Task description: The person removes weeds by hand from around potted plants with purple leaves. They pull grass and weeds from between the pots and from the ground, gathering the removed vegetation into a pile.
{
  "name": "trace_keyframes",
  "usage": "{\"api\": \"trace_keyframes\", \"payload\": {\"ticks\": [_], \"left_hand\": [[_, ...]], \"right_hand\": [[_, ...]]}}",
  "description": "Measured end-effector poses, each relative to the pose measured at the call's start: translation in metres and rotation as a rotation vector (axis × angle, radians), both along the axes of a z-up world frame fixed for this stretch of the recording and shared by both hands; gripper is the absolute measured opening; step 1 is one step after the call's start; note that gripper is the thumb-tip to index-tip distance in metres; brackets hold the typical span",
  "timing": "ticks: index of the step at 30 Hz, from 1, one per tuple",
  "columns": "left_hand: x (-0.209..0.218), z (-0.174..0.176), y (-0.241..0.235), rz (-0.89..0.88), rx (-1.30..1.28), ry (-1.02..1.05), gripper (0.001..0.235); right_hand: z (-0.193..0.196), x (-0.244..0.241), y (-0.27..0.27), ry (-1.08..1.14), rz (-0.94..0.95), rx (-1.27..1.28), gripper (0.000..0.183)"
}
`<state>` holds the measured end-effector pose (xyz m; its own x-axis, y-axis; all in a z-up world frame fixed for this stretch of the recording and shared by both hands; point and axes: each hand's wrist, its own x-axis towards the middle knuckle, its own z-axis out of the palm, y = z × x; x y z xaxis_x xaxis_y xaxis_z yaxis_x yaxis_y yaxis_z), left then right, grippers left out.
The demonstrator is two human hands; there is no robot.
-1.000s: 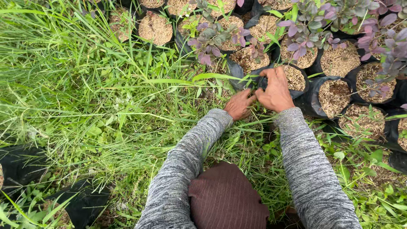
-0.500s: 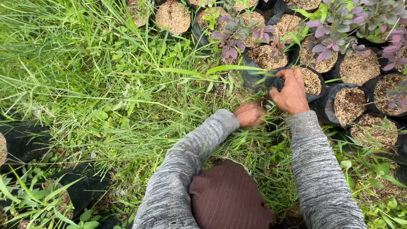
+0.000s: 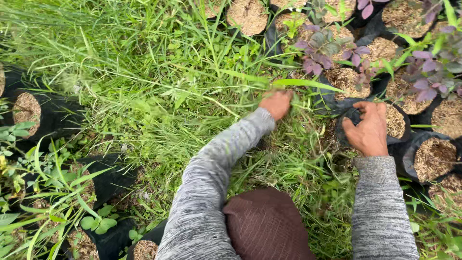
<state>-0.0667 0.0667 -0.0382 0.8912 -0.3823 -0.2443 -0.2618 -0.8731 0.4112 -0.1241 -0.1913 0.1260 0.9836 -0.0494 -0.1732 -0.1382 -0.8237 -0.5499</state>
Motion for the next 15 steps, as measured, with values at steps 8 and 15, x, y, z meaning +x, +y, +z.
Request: {"api": "trace_keyframes", "payload": {"ticks": [8, 15], "left_hand": [[0.061, -0.060, 0.048, 0.209, 0.459, -0.115, 0.068], [0.080, -0.067, 0.057, 0.160, 0.542, 0.258, 0.047]], "right_hand": [[-0.005, -0.001, -0.004, 0.022, 0.011, -0.063, 0.048], [-0.009, 0.003, -0.006, 0.036, 0.001, -0.076, 0.047]]}}
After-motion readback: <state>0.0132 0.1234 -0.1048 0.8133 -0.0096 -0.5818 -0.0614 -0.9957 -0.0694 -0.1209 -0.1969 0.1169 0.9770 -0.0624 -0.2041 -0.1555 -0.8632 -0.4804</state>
